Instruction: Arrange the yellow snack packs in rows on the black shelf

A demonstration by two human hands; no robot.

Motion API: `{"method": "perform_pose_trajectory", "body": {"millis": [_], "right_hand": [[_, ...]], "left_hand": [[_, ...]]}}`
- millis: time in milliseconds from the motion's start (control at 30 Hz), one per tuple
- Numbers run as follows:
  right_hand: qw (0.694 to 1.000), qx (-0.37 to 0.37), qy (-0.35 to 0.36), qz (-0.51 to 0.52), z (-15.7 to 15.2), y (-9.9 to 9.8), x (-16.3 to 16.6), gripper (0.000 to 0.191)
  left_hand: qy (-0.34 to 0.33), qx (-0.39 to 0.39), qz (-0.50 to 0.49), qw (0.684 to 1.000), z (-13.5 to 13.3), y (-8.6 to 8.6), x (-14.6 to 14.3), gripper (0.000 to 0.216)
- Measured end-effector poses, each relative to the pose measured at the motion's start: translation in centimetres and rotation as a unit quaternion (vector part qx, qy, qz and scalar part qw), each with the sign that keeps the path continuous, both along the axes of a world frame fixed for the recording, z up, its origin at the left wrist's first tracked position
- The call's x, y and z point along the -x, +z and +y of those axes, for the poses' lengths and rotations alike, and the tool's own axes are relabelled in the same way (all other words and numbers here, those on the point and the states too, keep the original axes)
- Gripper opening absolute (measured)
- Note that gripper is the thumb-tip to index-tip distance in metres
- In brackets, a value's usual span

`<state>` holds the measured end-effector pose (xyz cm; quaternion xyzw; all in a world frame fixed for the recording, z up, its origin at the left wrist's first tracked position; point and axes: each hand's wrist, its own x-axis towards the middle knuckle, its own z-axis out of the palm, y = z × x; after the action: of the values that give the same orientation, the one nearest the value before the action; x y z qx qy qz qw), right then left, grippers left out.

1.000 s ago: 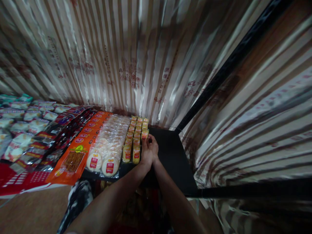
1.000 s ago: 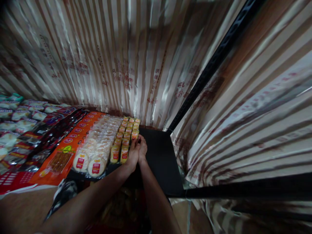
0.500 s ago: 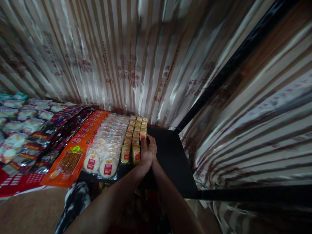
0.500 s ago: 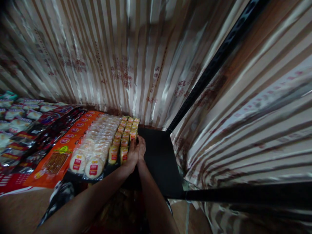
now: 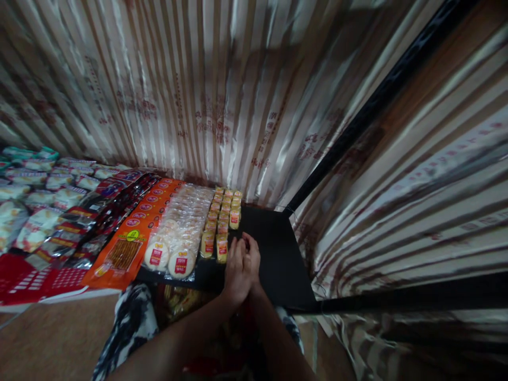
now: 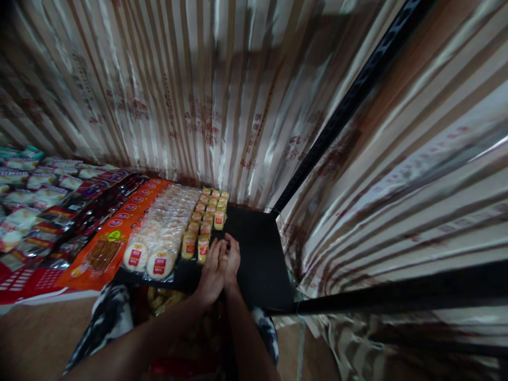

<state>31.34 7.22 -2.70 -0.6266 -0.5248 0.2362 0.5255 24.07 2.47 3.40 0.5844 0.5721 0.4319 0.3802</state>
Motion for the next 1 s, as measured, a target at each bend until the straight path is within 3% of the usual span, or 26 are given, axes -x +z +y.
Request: {"method": "perform_pose_trajectory", "body": {"millis": [133,233,333,533,667,833,1000], "right_hand": [[0.999,0.036,0.012,0.007,-3.2,1.2,1.3,0.038],[0.998,0.046,0.030,-0.001,-4.0,1.5,2.1,0.038],[0.996,0.061,0.058,0.021,-3.7,1.1,2.7,0.036],[0.990,0.045,0.113,0.066,-2.9,0.4,4.0,0.032],[0.996,0.031,0.082,0.033,-2.8,0.8,4.3,0.030],[0.997,0.027,0.015,-0.064,-2.0,1.6,4.4,0.041],[0.993,0.026,0.067,-0.097,-1.1,1.7,4.5,0.039]], "left_hand": [[0.047,0.007,0.045,0.998,-4.5,-1.6,2.0,0.045],[0.077,0.041,0.063,0.994,-5.7,-2.7,2.8,0.046],[0.071,0.033,0.083,0.993,-5.1,-3.8,3.2,0.047],[0.079,-0.057,0.107,0.990,-2.5,-5.5,4.6,0.047],[0.068,-0.100,0.122,0.985,-2.1,-5.5,5.3,0.046],[0.035,-0.067,0.113,0.991,-2.7,-4.4,5.3,0.047],[0.033,-0.025,0.084,0.996,-2.7,-4.3,5.2,0.049]]}}
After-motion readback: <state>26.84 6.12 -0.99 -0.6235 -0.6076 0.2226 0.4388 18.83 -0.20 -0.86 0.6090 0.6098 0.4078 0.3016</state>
